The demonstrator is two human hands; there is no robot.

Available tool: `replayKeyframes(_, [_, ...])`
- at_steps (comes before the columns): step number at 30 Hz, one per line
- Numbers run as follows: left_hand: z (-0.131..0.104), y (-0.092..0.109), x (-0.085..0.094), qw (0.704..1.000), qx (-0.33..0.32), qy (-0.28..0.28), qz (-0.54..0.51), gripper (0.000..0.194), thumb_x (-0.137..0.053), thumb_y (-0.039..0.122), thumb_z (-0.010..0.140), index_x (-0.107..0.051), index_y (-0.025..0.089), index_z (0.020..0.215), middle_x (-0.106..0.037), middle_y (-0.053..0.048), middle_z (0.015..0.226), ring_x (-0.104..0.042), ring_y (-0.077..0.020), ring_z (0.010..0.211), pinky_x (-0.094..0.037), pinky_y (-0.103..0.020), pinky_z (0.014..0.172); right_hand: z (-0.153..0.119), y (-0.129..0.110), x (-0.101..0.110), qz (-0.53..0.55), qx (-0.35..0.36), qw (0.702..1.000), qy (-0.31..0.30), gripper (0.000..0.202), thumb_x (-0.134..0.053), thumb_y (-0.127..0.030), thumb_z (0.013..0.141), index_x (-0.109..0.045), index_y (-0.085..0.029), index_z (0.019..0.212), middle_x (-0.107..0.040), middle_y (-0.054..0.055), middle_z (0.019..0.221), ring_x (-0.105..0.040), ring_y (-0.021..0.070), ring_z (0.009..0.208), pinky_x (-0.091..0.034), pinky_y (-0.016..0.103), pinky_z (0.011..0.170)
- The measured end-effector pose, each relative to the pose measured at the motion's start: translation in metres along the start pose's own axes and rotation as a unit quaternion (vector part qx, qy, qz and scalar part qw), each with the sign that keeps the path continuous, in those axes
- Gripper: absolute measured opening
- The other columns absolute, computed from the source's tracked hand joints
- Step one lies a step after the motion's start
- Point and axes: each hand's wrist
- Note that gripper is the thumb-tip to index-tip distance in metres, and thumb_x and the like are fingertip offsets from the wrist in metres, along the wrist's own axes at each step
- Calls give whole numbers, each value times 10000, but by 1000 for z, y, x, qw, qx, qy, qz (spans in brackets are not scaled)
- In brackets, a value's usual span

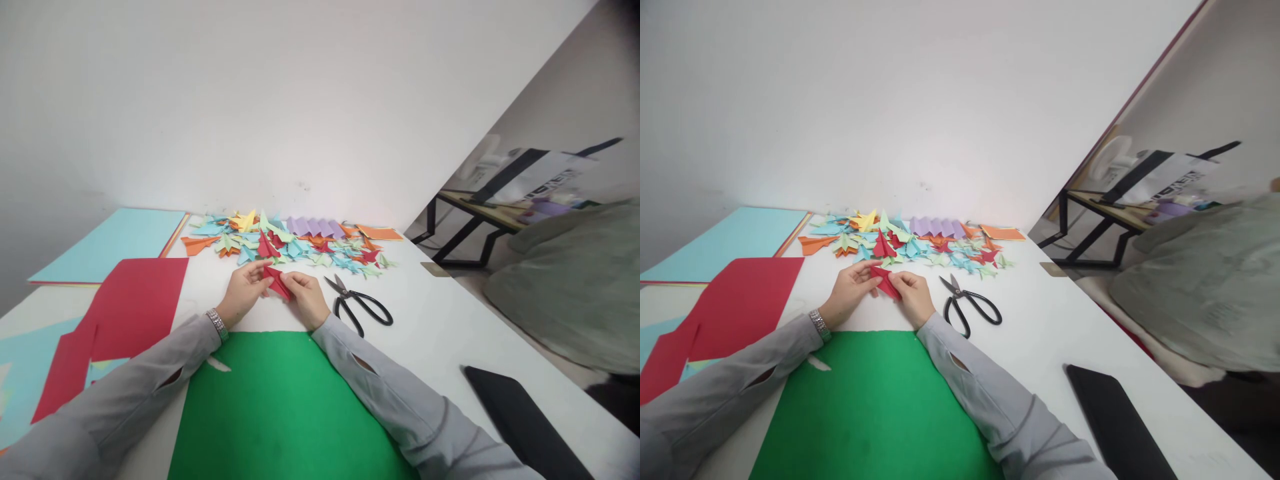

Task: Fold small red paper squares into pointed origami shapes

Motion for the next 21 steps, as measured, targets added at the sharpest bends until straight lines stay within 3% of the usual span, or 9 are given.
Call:
replayKeyframes(6, [2,-7,1,999,-16,13,29,438,-757,176,556,-663,128,981,-625,-44,793,-581,-135,662,-483,-214,458,0,-1,-2,29,-10,1000,-5,259,-764,-420,614,-698,-181,689,-660,-2,618,-523,119,540,-381,259,553])
replayKeyframes(10, [0,-4,2,999,-20,4,35,443,-754,205,578,-669,128,1006,-620,-51,810,-575,-138,671,-490,-223,468,1,0,0,24,-6,1000,17,251,-737,-416,637,-677,-174,669,-607,-23,540,-455,94,456,-336,241,471])
replayKeyframes(16, [-2,-1,1,998,-40,-22,38,472,-721,201,618,-668,178,1087,-618,-54,920,-550,-94,637,-499,-207,486,3,-1,0,67,-3,996,58,328,-733,-362,638,-644,-188,900,-526,-82,439,-402,80,379,-323,213,402])
replayKeyframes(21, [-2,-4,0,998,-24,-38,48,496,-734,208,608,-675,149,1097,-643,-47,843,-570,-112,653,-507,-210,494,3,-1,-1,92,-12,995,43,279,-750,-387,626,-641,-166,757,-584,-42,485,-453,76,394,-334,196,377])
Point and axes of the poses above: each hand's wrist, its own z-axis towards the middle knuckle, its own x-axis out of the back of the hand, y = z × x
